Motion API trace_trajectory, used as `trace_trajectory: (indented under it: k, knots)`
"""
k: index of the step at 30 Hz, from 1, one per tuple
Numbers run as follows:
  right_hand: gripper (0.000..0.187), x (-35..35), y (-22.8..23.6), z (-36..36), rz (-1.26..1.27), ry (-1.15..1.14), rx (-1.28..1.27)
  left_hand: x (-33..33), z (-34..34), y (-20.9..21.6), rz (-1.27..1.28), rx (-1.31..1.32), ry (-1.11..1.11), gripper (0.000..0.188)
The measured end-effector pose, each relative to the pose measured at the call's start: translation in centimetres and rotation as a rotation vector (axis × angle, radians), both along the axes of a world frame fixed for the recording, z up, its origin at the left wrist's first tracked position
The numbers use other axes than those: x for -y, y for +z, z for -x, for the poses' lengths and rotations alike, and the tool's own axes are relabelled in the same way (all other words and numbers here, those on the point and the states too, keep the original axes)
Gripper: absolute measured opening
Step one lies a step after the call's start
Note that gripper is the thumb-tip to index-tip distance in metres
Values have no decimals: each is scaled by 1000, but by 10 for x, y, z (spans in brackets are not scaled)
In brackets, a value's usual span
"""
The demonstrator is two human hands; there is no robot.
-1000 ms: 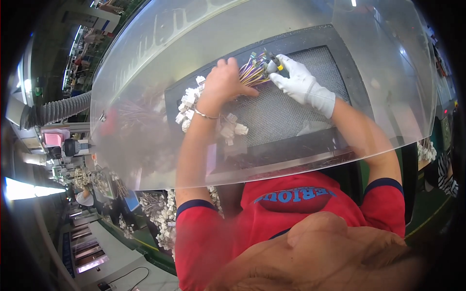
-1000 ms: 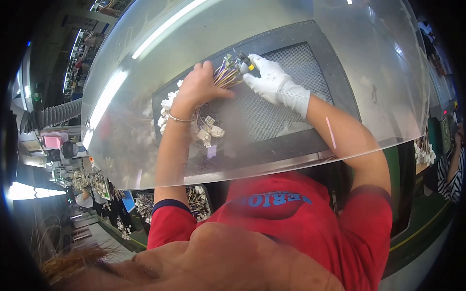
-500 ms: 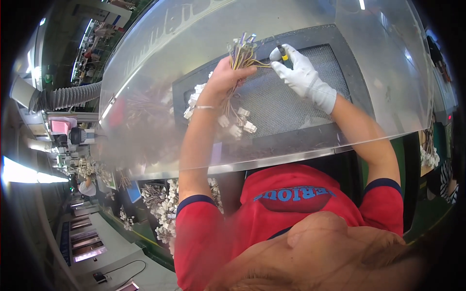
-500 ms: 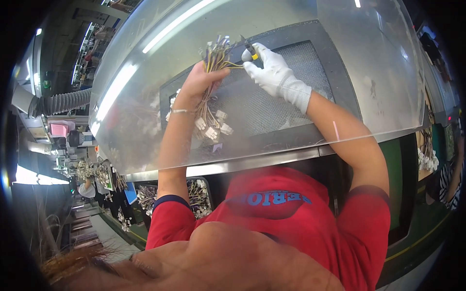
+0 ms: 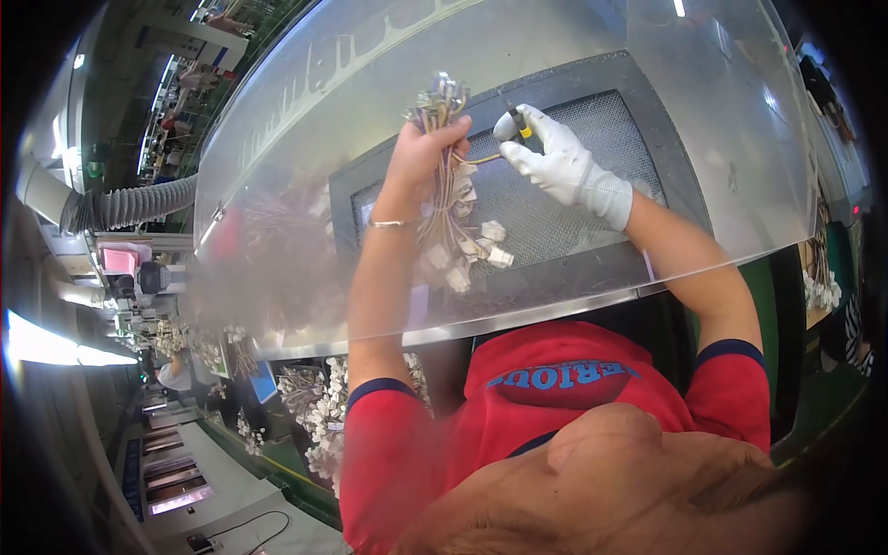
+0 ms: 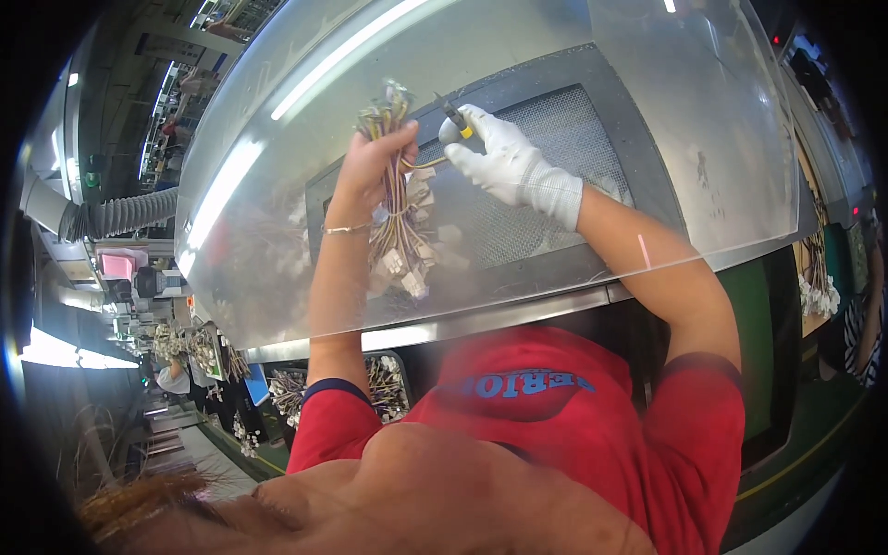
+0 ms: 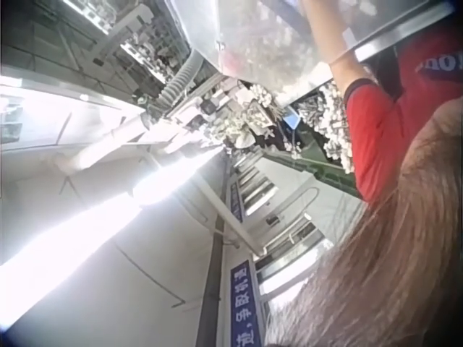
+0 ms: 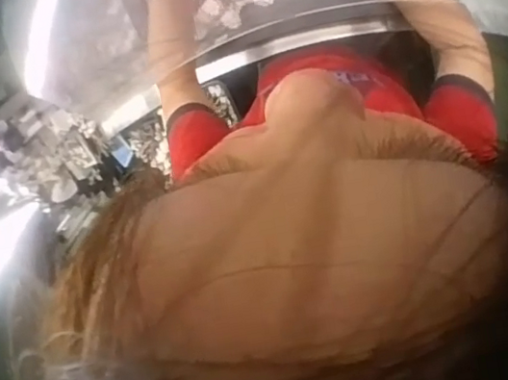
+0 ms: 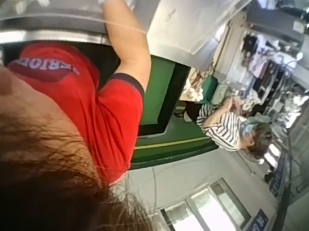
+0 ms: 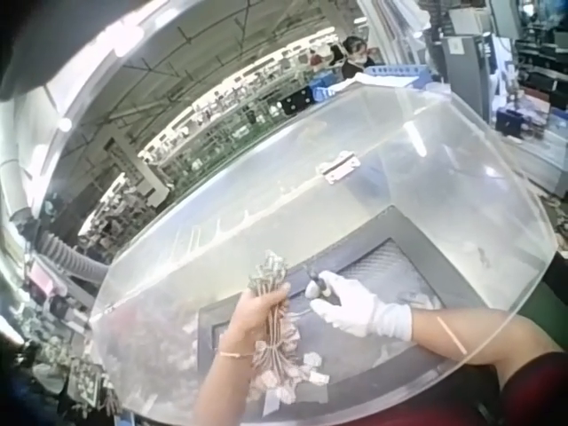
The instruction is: Trimming the ends of wire harness bundles using a pair of wire cutters at a production workbench.
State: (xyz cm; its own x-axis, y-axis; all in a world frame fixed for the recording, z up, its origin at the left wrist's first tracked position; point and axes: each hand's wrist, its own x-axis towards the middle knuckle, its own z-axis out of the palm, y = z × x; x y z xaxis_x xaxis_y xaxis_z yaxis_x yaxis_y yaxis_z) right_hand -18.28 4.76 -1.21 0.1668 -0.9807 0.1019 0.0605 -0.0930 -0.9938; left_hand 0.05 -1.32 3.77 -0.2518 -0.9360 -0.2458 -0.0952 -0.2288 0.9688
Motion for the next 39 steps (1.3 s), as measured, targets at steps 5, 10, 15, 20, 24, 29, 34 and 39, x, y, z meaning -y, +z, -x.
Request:
trace_trajectory:
  k: [5, 10, 15, 20, 24, 29, 34, 39]
  knots:
    - [15, 8, -7, 3, -26, -90, 44, -1, -1, -14, -157, -9, -113, 19]
    - [15, 7, -3, -1, -122, -82, 106, -17, 10, -13, -189, -207, -179, 20]
    - [16, 10, -8, 3, -125, -78, 144, -12, 12, -10, -131, -53, -257, 22]
    - [33, 10, 5, 18, 144, -223, -420, -9, -3, -15, -125, -158, -20, 21]
    - [39, 7, 13, 25, 326, -281, -880, -10, -1, -16, -84, -149, 43, 20]
    - [31, 3, 21, 12, 311, -167, -1071, -16, 4, -12, -54, -82, 58, 20]
    - [26, 5, 18, 12, 276, -138, -1189, -17, 6, -10, -53, -48, 23, 20]
    - [25, 4, 19, 13, 219, -99, -1155, -17, 7, -11, -54, -38, 14, 21]
